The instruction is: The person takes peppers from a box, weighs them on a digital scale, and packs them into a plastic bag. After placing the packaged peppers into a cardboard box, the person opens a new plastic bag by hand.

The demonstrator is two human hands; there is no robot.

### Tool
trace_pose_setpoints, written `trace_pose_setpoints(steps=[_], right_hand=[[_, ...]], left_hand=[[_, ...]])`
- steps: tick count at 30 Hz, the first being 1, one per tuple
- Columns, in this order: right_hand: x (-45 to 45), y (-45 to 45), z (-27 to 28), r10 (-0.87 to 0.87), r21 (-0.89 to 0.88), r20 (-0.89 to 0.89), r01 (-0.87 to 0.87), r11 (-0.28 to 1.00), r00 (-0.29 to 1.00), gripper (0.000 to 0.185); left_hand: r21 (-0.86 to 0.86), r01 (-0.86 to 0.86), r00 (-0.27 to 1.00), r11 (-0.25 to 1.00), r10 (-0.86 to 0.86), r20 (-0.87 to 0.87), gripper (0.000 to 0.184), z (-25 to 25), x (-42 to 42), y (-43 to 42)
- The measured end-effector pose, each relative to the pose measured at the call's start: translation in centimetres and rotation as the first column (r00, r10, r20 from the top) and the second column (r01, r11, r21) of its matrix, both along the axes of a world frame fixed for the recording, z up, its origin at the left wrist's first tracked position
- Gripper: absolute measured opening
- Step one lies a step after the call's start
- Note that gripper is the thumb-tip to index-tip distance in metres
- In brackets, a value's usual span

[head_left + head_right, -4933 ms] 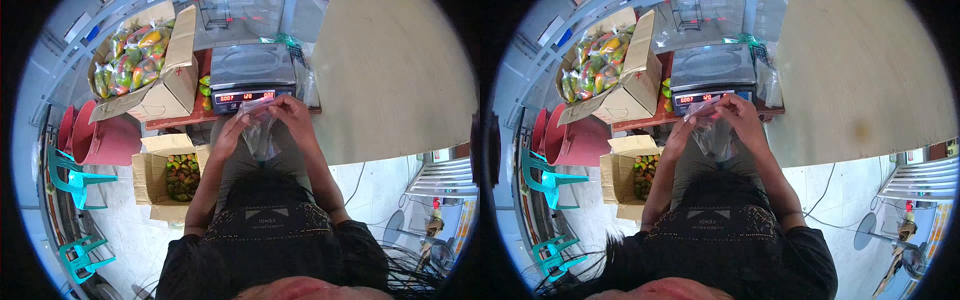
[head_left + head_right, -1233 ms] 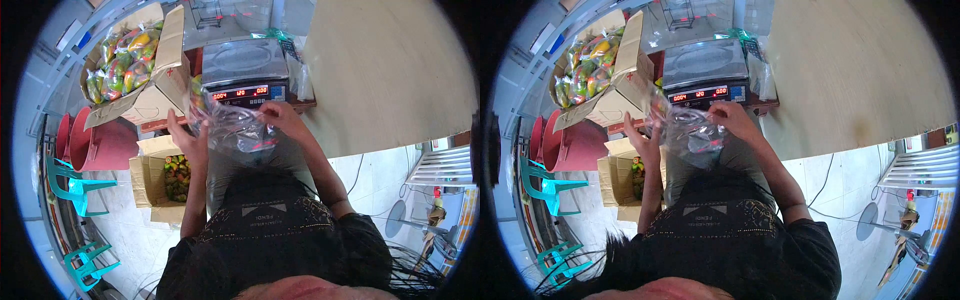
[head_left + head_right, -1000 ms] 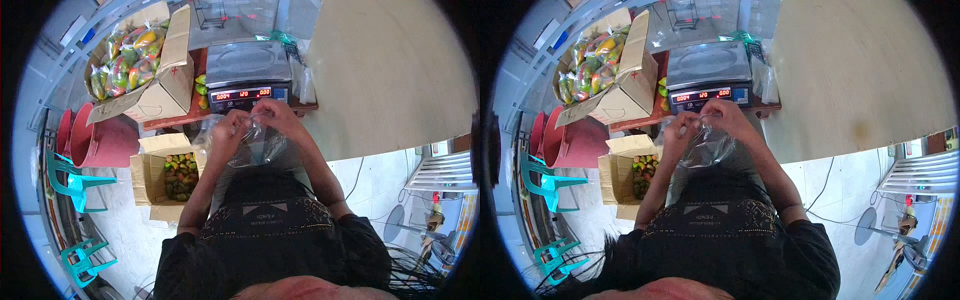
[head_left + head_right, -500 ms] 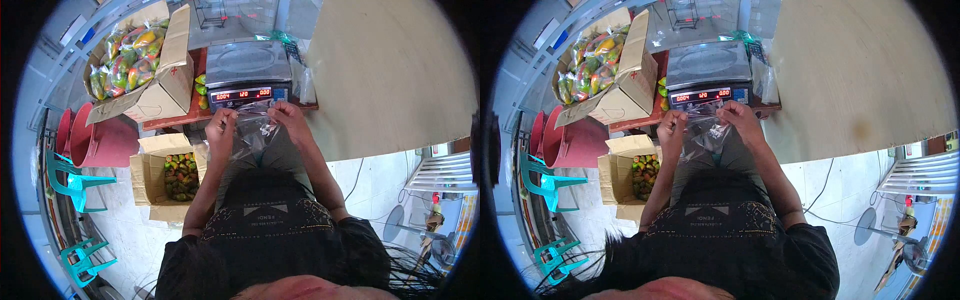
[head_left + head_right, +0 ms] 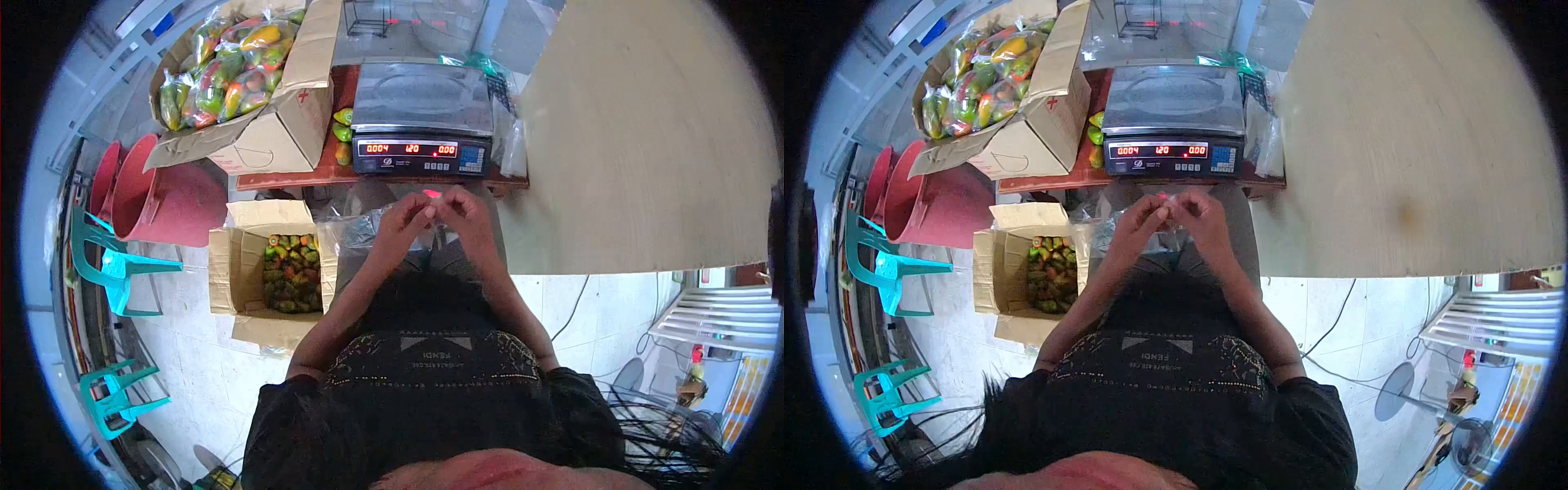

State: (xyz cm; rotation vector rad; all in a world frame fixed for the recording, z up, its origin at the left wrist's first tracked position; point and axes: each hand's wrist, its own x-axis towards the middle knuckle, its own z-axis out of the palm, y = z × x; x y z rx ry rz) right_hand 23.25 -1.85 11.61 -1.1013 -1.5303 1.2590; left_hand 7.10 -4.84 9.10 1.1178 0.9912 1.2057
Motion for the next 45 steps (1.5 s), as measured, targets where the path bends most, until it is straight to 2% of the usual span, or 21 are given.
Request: trace_pose_setpoints(steps=[3, 5, 8, 11, 14, 18, 20, 21, 23, 24, 26, 29, 30, 32, 36, 38, 40, 42, 45], right_hand=[[-0.5, -0.5, -0.9, 0.034, 0.061, 0.11, -0.041, 0.997, 0.993, 0.017], [-0.4, -0.6, -1.1, 0.066, 0.102, 0.179, -0.085, 0.991, 0.982, 0.019], [-0.5, -0.9, -0.9, 0.116, 0.044, 0.15, -0.124, 0.991, 0.982, 0.019], [-0.2, -0.9, -0.6, 0.223, -0.052, 0.036, -0.221, 0.974, 0.974, 0.017], [0.1, -0.7, -0.5, 0.221, -0.16, -0.177, -0.25, 0.955, 0.959, 0.011], [0.4, -0.3, -1.3, 0.001, -0.322, -0.477, -0.176, 0.93, 0.879, 0.005], [0.9, 0.3, -1.7, -0.161, -0.409, -0.6, -0.128, 0.903, 0.784, 0.006], [1.3, 0.8, -1.9, -0.175, -0.436, -0.629, -0.156, 0.887, 0.758, 0.006], [2.1, 1.3, -2.4, -0.216, -0.486, -0.679, -0.208, 0.849, 0.702, 0.005], [1.8, 1.3, -2.4, -0.215, -0.49, -0.676, -0.211, 0.846, 0.705, 0.005], [0.9, 1.2, -2.3, -0.205, -0.495, -0.67, -0.223, 0.84, 0.713, 0.005], [1.2, 1.2, -2.0, 0.03, -0.345, -0.529, -0.247, 0.906, 0.848, 0.009], [0.9, 0.8, -1.2, 0.037, -0.31, -0.376, -0.163, 0.937, 0.926, 0.01], [-0.4, -0.1, 1.2, 0.01, -0.197, -0.038, -0.018, 0.98, 0.999, 0.012], [-0.9, -0.6, 2.3, 0.155, -0.14, -0.035, -0.158, 0.977, 0.987, 0.013], [-1.0, -0.7, 3.2, 0.2, -0.129, 0.001, -0.198, 0.972, 0.98, 0.015], [-0.2, -0.3, 1.9, 0.194, -0.074, 0.125, -0.186, 0.98, 0.973, 0.019], [-0.1, -0.1, 0.6, 0.168, -0.03, 0.213, -0.165, 0.986, 0.963, 0.022], [-0.2, 0.1, -0.5, 0.079, 0.076, 0.307, -0.107, 0.991, 0.948, 0.023]], left_hand=[[-0.064, 0.031, 0.991, 0.997, -0.022, 0.135, 0.024, -1.5, -0.4, -0.1], [-0.074, 0.009, 0.992, 0.997, 0.001, 0.123, 0.023, -1.1, -0.5, -0.6], [-0.067, 0.042, 0.991, 0.997, -0.033, 0.126, 0.021, -2.2, -1.0, -0.7], [-0.083, 0.04, 0.992, 0.996, -0.03, 0.119, 0.019, -1.7, -1.4, -0.8], [-0.064, 0.018, 0.993, 0.998, -0.01, 0.119, 0.018, -0.5, -1.5, -1.0], [0.007, -0.031, 0.989, 1.0, 0.029, 0.145, 0.014, -2.3, -1.0, -1.0], [-0.022, -0.081, 0.996, 0.996, 0.082, 0.032, 0.014, -3.4, -1.2, -1.3], [-0.034, -0.105, 0.994, 0.994, 0.104, -0.026, 0.015, -3.4, -1.3, -1.4], [0.042, -0.111, 0.944, 0.993, 0.119, -0.307, 0.017, -3.5, -1.9, -1.6], [0.081, -0.104, 0.889, 0.991, 0.129, -0.439, 0.018, -3.3, -2.0, -1.6], [0.094, -0.133, 0.895, 0.987, 0.16, -0.417, 0.021, -2.9, -1.7, -2.0], [0.112, -0.204, 0.931, 0.973, 0.228, -0.285, 0.022, -0.2, -0.9, -2.6], [0.113, -0.231, 0.942, 0.966, 0.251, -0.223, 0.023, 0.9, -0.6, -2.8], [0.142, -0.133, 0.951, 0.981, 0.166, -0.262, 0.022, 2.2, -0.2, -2.8], [0.075, -0.028, 0.95, 0.997, 0.05, -0.307, 0.021, 0.4, 0.0, -2.2], [0.007, -0.012, 0.998, 1.0, 0.012, -0.059, 0.019, -0.4, -1.0, -1.7], [-0.051, 0.015, 0.976, 0.999, -0.004, 0.216, 0.017, -0.9, -2.1, -1.6], [-0.084, 0.045, 0.869, 0.995, 0.002, 0.494, 0.015, -1.2, -2.9, -1.6], [-0.175, 0.044, 0.679, 0.984, 0.099, 0.727, 0.015, -0.9, -2.3, -2.5]])
